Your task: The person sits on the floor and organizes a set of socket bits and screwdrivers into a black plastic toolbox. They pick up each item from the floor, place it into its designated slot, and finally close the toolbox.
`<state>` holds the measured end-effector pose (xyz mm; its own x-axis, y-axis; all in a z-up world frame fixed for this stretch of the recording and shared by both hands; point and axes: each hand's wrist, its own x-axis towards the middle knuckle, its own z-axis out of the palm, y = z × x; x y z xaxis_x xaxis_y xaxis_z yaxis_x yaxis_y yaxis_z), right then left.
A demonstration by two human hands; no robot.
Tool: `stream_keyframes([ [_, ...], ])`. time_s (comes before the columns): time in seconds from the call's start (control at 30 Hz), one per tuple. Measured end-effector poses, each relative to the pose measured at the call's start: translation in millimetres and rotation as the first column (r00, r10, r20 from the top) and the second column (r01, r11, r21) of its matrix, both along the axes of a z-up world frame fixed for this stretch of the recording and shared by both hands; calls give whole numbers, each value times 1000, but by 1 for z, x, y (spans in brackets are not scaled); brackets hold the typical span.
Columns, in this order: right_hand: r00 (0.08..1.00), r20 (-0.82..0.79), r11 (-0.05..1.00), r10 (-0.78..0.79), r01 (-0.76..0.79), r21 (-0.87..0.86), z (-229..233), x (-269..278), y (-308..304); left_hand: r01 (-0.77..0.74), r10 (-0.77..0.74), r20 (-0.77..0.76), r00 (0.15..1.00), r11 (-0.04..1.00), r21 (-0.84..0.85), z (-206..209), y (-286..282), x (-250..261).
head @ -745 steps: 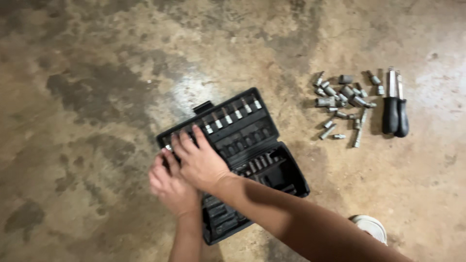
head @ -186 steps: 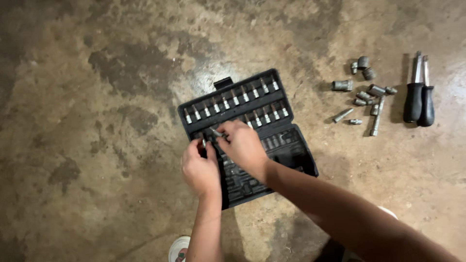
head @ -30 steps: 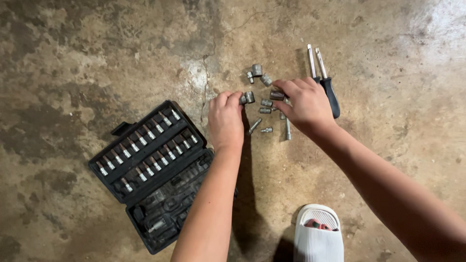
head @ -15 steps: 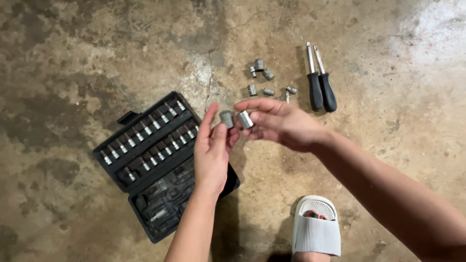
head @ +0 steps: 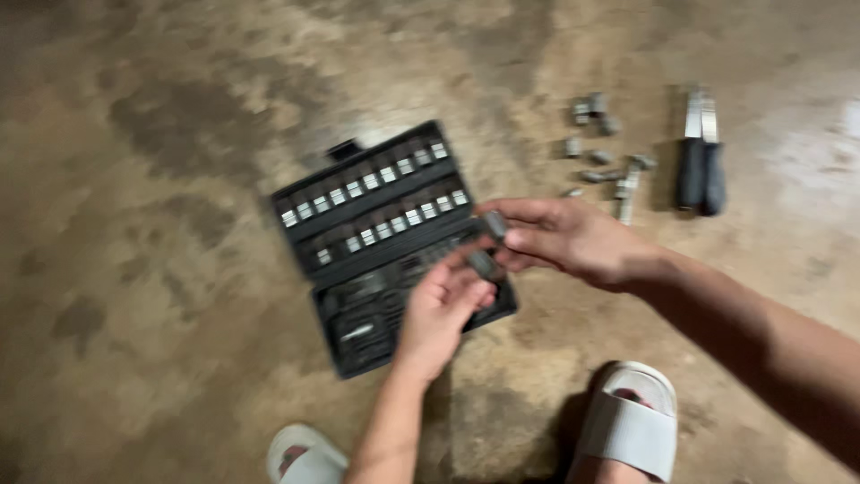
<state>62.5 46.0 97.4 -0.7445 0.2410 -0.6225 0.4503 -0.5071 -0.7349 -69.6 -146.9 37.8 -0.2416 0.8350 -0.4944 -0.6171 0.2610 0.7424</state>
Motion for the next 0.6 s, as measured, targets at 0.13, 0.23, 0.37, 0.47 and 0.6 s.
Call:
stream_keyframes([
  [0.13,939,223,890,262,-325,321,-12,-29,-23,-116,98,-157,983,987,-108,-17,-31,0],
  [0.23,861,311,553,402,-499,667,-26,-53,-48,-175,-111,-835,538,955,-240,-17,-64,-23],
  [0.37,894,146,381,424,-322,867,-52,-94,-87,-267,-210,-964,162,931,-247,-20,-87,-72],
  [0.47,912,95,401,398,-267,876,-67,-114,-115,-254,-300,-949,95,915,-314,-25,-97,-91],
  [0.6,936,-20,397,352,-130,908,-78,-124,-142,-219,-448,-890,87,863,-456,-31,-101,-94],
])
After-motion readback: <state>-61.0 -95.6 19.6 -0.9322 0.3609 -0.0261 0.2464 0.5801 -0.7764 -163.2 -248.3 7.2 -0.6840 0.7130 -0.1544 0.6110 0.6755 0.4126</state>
